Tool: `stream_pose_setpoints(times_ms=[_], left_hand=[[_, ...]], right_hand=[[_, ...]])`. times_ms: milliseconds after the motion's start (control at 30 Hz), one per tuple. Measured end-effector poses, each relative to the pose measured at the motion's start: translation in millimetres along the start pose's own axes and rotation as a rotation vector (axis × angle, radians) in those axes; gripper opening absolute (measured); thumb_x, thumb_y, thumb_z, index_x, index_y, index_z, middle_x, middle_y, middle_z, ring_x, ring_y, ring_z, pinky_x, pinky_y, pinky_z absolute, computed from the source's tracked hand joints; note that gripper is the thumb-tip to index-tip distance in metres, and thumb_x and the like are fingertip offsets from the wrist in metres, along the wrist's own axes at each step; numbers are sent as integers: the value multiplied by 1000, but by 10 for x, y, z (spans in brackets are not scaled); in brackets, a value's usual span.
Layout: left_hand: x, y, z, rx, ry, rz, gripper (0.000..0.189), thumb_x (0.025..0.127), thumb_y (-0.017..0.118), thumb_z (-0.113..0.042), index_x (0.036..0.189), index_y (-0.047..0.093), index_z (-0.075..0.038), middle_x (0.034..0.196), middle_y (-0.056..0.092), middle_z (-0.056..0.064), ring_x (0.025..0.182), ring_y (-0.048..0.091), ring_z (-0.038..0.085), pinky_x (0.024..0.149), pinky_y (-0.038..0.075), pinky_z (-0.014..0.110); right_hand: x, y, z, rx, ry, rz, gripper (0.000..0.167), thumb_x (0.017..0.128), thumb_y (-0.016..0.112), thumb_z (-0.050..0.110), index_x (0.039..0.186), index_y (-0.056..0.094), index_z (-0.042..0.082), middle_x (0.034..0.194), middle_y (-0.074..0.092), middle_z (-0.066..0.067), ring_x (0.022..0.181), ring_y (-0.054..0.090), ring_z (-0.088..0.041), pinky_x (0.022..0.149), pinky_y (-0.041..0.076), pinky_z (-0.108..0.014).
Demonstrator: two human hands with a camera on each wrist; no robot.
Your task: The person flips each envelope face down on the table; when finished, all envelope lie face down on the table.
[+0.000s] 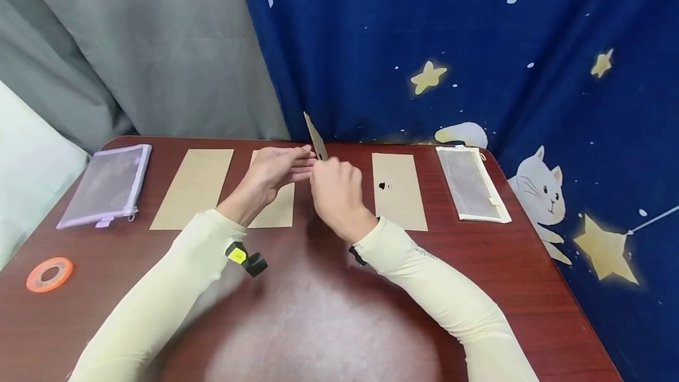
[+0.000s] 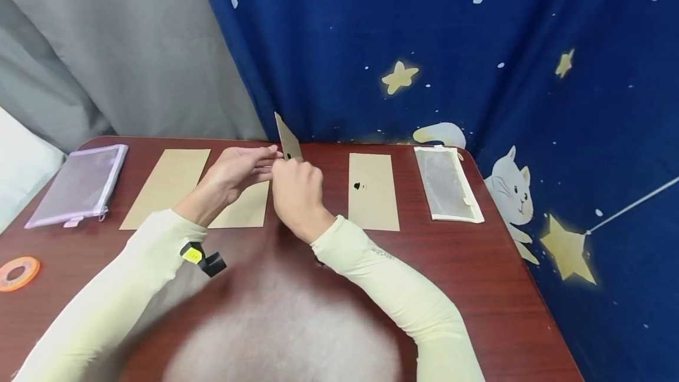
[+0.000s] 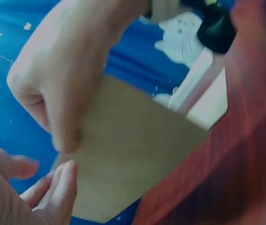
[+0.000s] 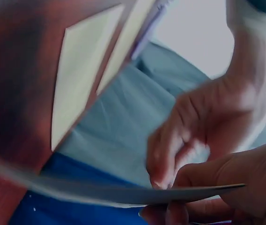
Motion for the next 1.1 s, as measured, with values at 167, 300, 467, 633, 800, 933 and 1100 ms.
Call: stream_pose_setpoints(times_ms=[167, 300, 467, 633, 800, 933, 1100], left_hand=[[109, 120, 302, -195, -165, 111, 52, 111, 35, -29, 151, 41, 4, 151, 49, 22, 128, 61, 25, 115, 45, 39], [208, 229, 535, -298, -311, 216, 56, 112, 24, -31, 157, 26, 3, 161, 32, 23, 148, 37, 33, 124, 34, 41], [221, 272, 561, -354, -318, 218, 55, 112, 25, -30, 156, 27, 3, 161, 32, 22, 148, 37, 33, 124, 34, 41], [228, 277, 539, -335, -317, 216, 53, 112, 27, -28, 154, 32, 4, 159, 37, 23, 146, 41, 34, 122, 37, 41], [233, 220, 521, -325, -311, 204, 52, 112, 28, -25, 154, 32, 5, 159, 35, 24, 146, 40, 35, 121, 36, 42], [220, 146, 505, -333, -303, 191, 51, 112, 29, -22, 154, 31, 5, 160, 33, 25, 146, 39, 36, 121, 37, 43], [200, 58, 465, -285, -260, 183, 49, 111, 33, -18, 153, 33, 6, 158, 35, 27, 143, 43, 39, 119, 39, 44]], right_hand=[[138, -104, -157, 132, 114, 20, 18, 92, 71, 24, 81, 76, 11, 79, 75, -11, 71, 73, -33, 56, 59, -41], [215, -166, -211, 230, 182, 29, 19, 90, 65, 16, 73, 72, 10, 79, 75, -14, 71, 72, -35, 57, 59, -43], [232, -158, -281, 332, 235, 50, 23, 90, 62, 12, 67, 68, 10, 75, 73, -14, 70, 71, -36, 57, 59, -44], [217, -136, -398, 392, 260, 35, 30, 91, 60, 12, 61, 66, 11, 74, 73, -14, 73, 71, -38, 60, 58, -46], [196, -117, -487, 436, 250, 29, 38, 98, 59, 14, 61, 67, 10, 71, 71, -14, 75, 71, -37, 61, 58, -46], [194, -89, -519, 439, 226, 36, 38, 104, 53, 14, 70, 67, 6, 72, 69, -15, 77, 71, -39, 63, 59, -48], [189, -22, -567, 465, 210, 60, 24, 102, 57, 10, 118, 73, 4, 108, 75, -19, 89, 72, -40, 72, 60, -50]])
Point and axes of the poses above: each hand's wrist, its own x-axis towards the middle knuckle, its own y-axis out of the palm, z = x × y, the point moved 5 cm from there along x, towards the middle knuckle
